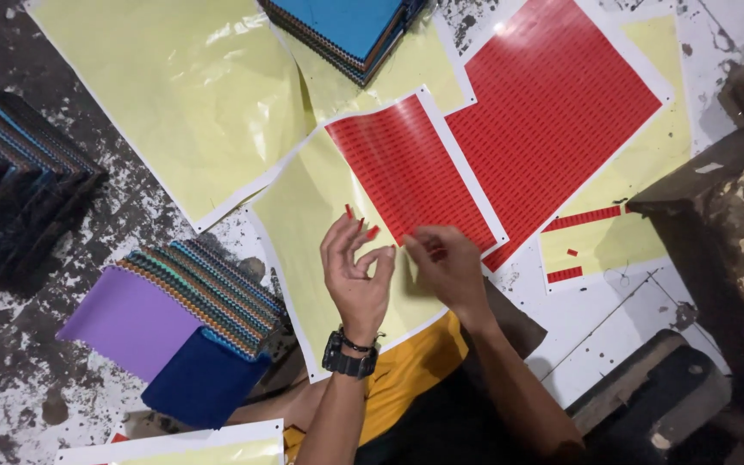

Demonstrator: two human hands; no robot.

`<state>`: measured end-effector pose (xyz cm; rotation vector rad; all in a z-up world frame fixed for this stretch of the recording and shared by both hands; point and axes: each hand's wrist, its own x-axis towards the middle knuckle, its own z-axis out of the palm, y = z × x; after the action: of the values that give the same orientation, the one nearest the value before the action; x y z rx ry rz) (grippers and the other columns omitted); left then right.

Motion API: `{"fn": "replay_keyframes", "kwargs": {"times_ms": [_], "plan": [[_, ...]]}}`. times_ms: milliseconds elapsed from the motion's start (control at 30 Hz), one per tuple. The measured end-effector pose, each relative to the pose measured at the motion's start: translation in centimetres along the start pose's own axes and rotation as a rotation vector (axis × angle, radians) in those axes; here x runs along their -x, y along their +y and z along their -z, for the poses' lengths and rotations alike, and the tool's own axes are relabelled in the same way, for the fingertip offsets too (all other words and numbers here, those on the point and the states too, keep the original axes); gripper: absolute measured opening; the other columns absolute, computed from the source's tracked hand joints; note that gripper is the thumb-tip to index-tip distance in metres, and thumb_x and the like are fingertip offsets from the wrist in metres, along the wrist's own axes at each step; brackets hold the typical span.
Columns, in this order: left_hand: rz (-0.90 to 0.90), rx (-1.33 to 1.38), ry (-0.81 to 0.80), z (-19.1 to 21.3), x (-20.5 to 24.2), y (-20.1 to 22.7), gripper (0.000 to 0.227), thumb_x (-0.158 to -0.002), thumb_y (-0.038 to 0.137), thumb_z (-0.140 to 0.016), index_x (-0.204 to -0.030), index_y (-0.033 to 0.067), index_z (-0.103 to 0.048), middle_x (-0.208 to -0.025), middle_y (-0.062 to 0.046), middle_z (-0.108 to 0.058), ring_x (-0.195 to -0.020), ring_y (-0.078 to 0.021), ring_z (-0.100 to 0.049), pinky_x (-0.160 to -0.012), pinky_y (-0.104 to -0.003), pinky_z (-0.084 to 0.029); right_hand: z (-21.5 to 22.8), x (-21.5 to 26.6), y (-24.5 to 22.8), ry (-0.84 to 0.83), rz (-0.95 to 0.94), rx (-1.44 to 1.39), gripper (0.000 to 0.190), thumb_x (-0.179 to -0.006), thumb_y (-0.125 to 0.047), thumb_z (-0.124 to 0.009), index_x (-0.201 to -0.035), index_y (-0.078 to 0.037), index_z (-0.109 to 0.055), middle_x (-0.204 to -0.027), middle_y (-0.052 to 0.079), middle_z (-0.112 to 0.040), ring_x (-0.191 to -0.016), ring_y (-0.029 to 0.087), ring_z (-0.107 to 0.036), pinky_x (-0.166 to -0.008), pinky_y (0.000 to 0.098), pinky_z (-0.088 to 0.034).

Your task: The person sits on the floor and assembles spiral-bound notebooks by hand. They pick up blue notebook covers, insert colorful paper inserts, and apply small red adhesive stickers to the top edge of the covers. The finished notebooks are stacked in a pile on the floor.

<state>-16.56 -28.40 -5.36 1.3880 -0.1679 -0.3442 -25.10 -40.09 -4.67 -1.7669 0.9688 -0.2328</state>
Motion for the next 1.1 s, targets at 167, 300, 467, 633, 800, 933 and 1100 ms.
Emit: {"fn": "replay_keyframes", "kwargs": {"times_ms": [167, 300, 467, 633, 800, 933, 1100], "plan": [[-0.022, 0.018, 0.045, 0.0, -0.2, -1.0, 0.056, -0.081, -0.006, -0.078, -0.131, 0.0033, -0.054, -0.144, -0.015, -0.042, -0.111, -0.0253, -0.063, -0.083, -0.029, -0.065, -1.5, -0.4, 0.3, 0.062, 0.154, 0.260, 0.026, -0.083, -0.035, -0.085, -0.077, -0.014, -0.071, -0.065, 0.005, -0.064, -0.069, 0.022, -0.068, -0.064, 0.0316, -0.057], [-0.019, 0.080, 0.053, 0.1, -0.1, -1.3, 0.057, -0.081, -0.004, -0.079, -0.131, 0.0039, -0.053, -0.146, -0.014, -0.040, -0.113, -0.0233, -0.060, -0.085, -0.028, -0.064, -2.0, 0.0, 0.6, 0.223, 0.175, 0.227, 0.018, -0.076, -0.027, -0.089, -0.088, -0.016, -0.080, -0.072, 0.005, -0.072, -0.068, 0.022, -0.072, -0.062, 0.0322, -0.059], [0.047, 0.181, 0.128, -0.3, -0.5, 0.2, 0.049, -0.092, 0.006, -0.064, -0.137, 0.0057, -0.044, -0.150, -0.015, -0.033, -0.113, -0.0225, -0.055, -0.085, -0.035, -0.065, -2.0, 0.6, 1.4, 0.196, 0.249, 0.063, 0.020, -0.076, -0.025, -0.092, -0.089, -0.018, -0.079, -0.092, 0.000, -0.072, -0.080, 0.014, -0.071, -0.068, 0.0247, -0.057], [0.190, 0.357, 0.204, -0.5, -1.0, 0.7, 0.048, -0.100, 0.029, -0.045, -0.144, 0.0143, -0.035, -0.153, -0.011, -0.028, -0.106, -0.0211, -0.052, -0.081, -0.044, -0.064, -3.6, 2.7, -0.1, -0.250, 0.188, -0.521, 0.021, -0.078, -0.011, -0.090, -0.091, -0.007, -0.074, -0.118, 0.007, -0.060, -0.087, 0.011, -0.063, -0.078, 0.0268, -0.056], [0.125, 0.460, 0.230, 0.0, -1.1, 0.4, 0.050, -0.099, 0.046, -0.046, -0.141, 0.0204, -0.035, -0.148, -0.010, -0.032, -0.100, -0.0163, -0.055, -0.073, -0.038, -0.066, -2.3, 0.4, 0.6, 0.156, 0.395, 0.067, 0.028, -0.081, -0.018, -0.087, -0.101, -0.006, -0.072, -0.086, 0.009, -0.062, -0.077, 0.025, -0.066, -0.069, 0.0315, -0.053], [0.131, 0.479, 0.208, 0.0, -1.0, -0.1, 0.049, -0.100, 0.047, -0.044, -0.139, 0.0204, -0.036, -0.146, -0.009, -0.034, -0.098, -0.0147, -0.056, -0.072, -0.039, -0.067, -2.0, -0.8, 1.9, 0.145, 0.334, 0.212, 0.027, -0.082, -0.026, -0.087, -0.097, -0.008, -0.073, -0.077, 0.007, -0.061, -0.071, 0.025, -0.066, -0.068, 0.0348, -0.054], [0.159, 0.485, 0.223, 0.0, -1.0, 0.2, 0.046, -0.098, 0.045, -0.044, -0.136, 0.0204, -0.037, -0.143, -0.008, -0.036, -0.098, -0.0138, -0.057, -0.074, -0.039, -0.067, -2.6, -0.3, 0.5, 0.216, 0.245, 0.155, 0.020, -0.079, -0.025, -0.090, -0.090, -0.012, -0.079, -0.070, 0.007, -0.066, -0.064, 0.021, -0.068, -0.063, 0.0319, -0.055]]}}
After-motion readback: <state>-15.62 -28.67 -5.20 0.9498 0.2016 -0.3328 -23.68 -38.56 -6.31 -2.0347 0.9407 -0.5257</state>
